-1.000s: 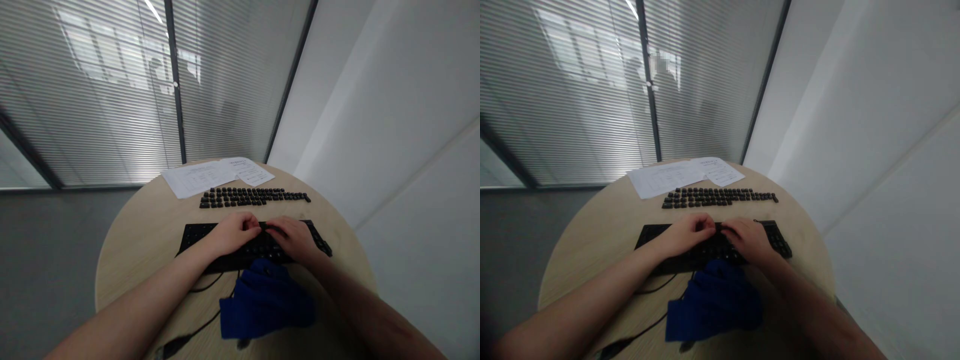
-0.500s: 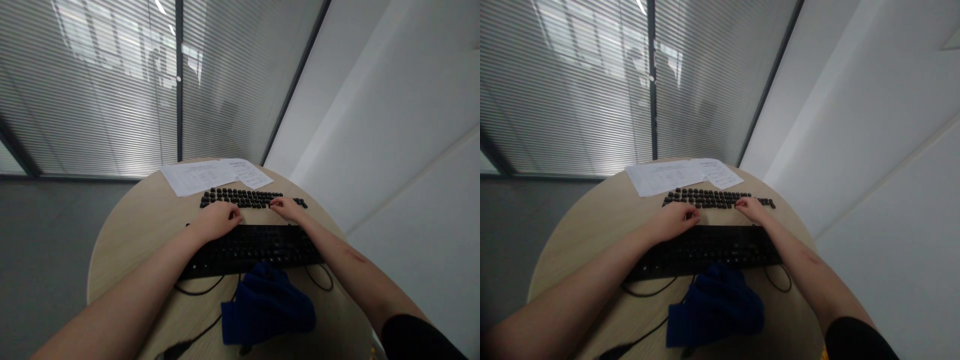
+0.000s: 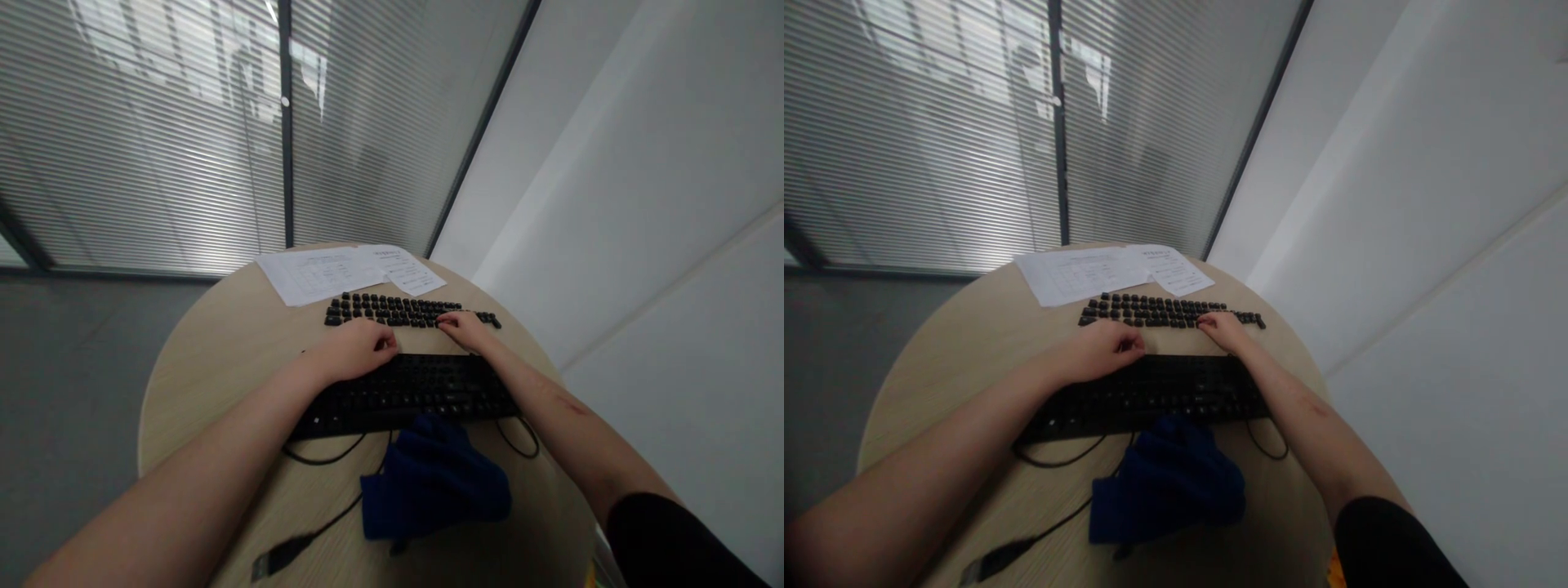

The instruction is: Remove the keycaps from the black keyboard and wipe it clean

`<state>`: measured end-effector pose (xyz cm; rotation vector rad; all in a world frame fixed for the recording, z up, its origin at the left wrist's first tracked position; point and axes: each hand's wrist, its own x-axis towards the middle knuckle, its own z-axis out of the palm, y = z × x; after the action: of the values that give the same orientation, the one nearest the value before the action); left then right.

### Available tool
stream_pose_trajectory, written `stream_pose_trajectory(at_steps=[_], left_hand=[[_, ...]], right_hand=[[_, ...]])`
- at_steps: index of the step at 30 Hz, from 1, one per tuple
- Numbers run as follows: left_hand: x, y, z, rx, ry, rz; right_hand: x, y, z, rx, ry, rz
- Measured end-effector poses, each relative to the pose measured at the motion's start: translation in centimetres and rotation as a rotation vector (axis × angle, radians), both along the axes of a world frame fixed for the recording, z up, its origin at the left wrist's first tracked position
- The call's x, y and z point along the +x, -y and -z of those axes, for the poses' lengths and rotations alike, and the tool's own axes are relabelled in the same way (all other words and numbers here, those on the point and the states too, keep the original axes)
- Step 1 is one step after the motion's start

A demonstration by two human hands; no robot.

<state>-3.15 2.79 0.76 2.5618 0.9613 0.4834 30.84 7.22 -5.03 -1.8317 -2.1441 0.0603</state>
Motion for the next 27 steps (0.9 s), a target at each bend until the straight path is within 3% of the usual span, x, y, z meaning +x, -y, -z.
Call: stream_pose_trajectory(at_steps=[27], left_hand=[[-0.37, -0.91, 0.53, -0.024, -0.029, -0.008]], right_hand=[[0.07, 0.27, -0.1, 0.044, -0.03, -0.02]])
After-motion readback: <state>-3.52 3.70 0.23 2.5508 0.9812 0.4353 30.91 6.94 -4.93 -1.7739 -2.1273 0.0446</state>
